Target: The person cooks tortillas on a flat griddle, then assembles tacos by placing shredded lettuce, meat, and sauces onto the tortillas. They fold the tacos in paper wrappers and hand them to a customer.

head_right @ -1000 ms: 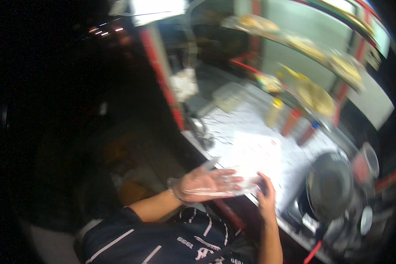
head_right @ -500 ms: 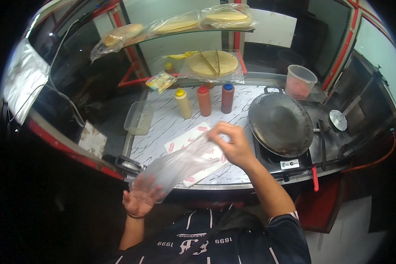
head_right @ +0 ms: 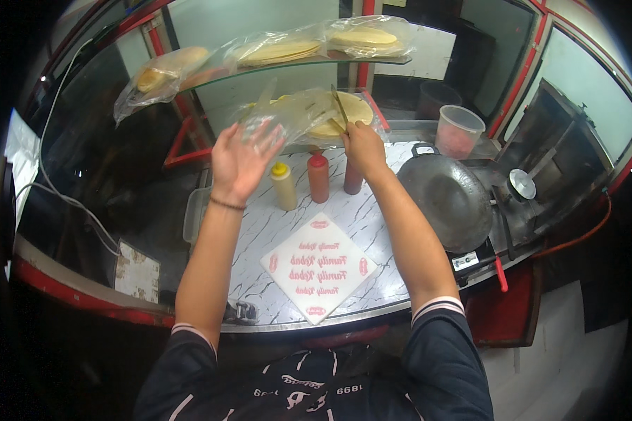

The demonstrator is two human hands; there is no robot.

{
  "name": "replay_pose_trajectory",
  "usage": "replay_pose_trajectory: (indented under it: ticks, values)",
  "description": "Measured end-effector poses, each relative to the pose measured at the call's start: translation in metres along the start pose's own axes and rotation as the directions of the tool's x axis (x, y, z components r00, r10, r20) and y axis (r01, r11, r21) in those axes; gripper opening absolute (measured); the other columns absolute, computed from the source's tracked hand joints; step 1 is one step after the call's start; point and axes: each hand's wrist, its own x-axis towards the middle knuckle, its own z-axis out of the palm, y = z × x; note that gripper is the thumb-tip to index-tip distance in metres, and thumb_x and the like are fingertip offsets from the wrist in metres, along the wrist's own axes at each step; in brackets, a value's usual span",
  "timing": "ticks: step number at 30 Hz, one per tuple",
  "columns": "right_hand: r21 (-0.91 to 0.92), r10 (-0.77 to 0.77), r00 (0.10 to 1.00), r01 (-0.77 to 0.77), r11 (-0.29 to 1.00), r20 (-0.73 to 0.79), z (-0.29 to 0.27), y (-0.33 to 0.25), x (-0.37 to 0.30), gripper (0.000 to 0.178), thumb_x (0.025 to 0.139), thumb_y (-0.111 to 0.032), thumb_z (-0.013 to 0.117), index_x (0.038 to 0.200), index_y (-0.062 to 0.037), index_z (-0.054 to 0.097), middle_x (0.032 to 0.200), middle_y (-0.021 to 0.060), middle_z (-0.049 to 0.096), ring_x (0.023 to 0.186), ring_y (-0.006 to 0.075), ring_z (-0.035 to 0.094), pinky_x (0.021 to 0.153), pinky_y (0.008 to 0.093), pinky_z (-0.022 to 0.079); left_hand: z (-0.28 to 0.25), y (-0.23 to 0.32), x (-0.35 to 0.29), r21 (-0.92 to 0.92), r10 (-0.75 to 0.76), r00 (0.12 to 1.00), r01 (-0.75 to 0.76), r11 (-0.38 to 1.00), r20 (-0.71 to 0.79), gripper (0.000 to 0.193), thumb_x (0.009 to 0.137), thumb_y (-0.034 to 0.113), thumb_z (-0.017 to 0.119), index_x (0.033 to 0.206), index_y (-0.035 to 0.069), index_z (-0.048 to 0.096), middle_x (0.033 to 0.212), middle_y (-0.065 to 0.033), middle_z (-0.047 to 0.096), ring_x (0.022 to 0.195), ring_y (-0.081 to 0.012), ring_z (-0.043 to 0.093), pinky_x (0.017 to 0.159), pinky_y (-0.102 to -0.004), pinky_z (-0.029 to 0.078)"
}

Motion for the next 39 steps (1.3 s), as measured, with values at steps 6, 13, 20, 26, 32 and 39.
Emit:
replay_pose_trajectory:
  ticks: [6, 13, 20, 26, 32, 39]
  values:
    - [0.154, 0.214, 0.955, -0.184, 0.971, -0.204, -0.067, -0.021, -0.082, 0.011, 0.093, -0.011, 0.070, 0.092, -0.0005, 0.067, 0.085, 0.0167, 0.065, 0.078, 0.0387, 0.066, 0.070, 0.0477, 0.050, -0.004, -0.044, 0.100, -0.107, -0.027, 0.994, 0.016, 0.994, -0.102, 0.053, 0.094, 0.032, 0.062, 0.138, 0.013, 0.040, 0.149, -0.0187, 0.038, 0.139, -0.0446, 0.042, 0.117, -0.0594, 0.036]
    - [0.217, 0.115, 0.967, -0.065, 0.974, -0.226, -0.087, -0.057, -0.064, 0.011, 0.094, -0.012, 0.069, 0.093, -0.0011, 0.066, 0.085, 0.0159, 0.062, 0.077, 0.0390, 0.064, 0.069, 0.0482, 0.050, -0.018, -0.083, 0.159, -0.164, -0.089, 0.988, 0.067, 0.984, -0.126, 0.064, 0.096, 0.035, 0.058, 0.142, -0.006, 0.038, 0.151, -0.0267, 0.035, 0.136, -0.0393, 0.044, 0.124, -0.0500, 0.031]
    - [0.122, 0.014, 0.993, 0.000, 0.993, -0.114, -0.004, 0.013, -0.020, 0.024, 0.091, -0.017, 0.076, 0.106, -0.0017, 0.065, 0.089, 0.0199, 0.066, 0.076, 0.0394, 0.064, 0.070, 0.0468, 0.051, 0.011, -0.071, -0.028, 0.373, 0.069, 0.994, -0.033, 0.927, -0.082, 0.074, 0.101, 0.029, 0.057, 0.160, -0.003, 0.026, 0.155, -0.0251, 0.046, 0.142, -0.0377, 0.048, 0.117, -0.0471, 0.039]
    - [0.387, -0.025, 0.985, 0.091, 0.917, -0.172, -0.041, -0.044, -0.086, 0.046, 0.089, -0.020, 0.080, 0.127, -0.0016, 0.061, 0.098, 0.0176, 0.068, 0.077, 0.0306, 0.065, 0.068, 0.0392, 0.053, -0.046, 0.011, -0.117, 0.910, 0.368, 0.876, -0.166, -0.380, 0.313, 0.054, 0.092, 0.025, 0.075, 0.141, 0.007, 0.061, 0.140, -0.0174, 0.063, 0.125, -0.0356, 0.063, 0.110, -0.0450, 0.046]
    - [0.407, 0.048, 0.974, -0.137, 0.903, 0.223, -0.060, -0.044, -0.196, 0.037, 0.088, -0.015, 0.076, 0.121, -0.0042, 0.064, 0.096, 0.0140, 0.064, 0.088, 0.0320, 0.066, 0.077, 0.0425, 0.053, -0.089, 0.024, -0.019, 0.663, 0.251, 0.854, -0.137, -0.736, 0.456, 0.034, 0.095, 0.023, 0.069, 0.123, 0.005, 0.071, 0.124, -0.0211, 0.069, 0.116, -0.0401, 0.064, 0.101, -0.0454, 0.051]
    - [0.195, 0.123, 0.862, -0.246, 0.949, 0.492, -0.029, 0.003, -0.258, 0.040, 0.086, -0.019, 0.076, 0.121, -0.0034, 0.067, 0.111, 0.0197, 0.064, 0.108, 0.0381, 0.061, 0.092, 0.0471, 0.051, -0.072, 0.030, -0.016, 0.581, 0.221, 0.735, -0.277, -0.765, 0.641, 0.034, 0.095, 0.003, 0.063, 0.129, 0.003, 0.069, 0.132, -0.0182, 0.069, 0.122, -0.0325, 0.067, 0.106, -0.0377, 0.050]
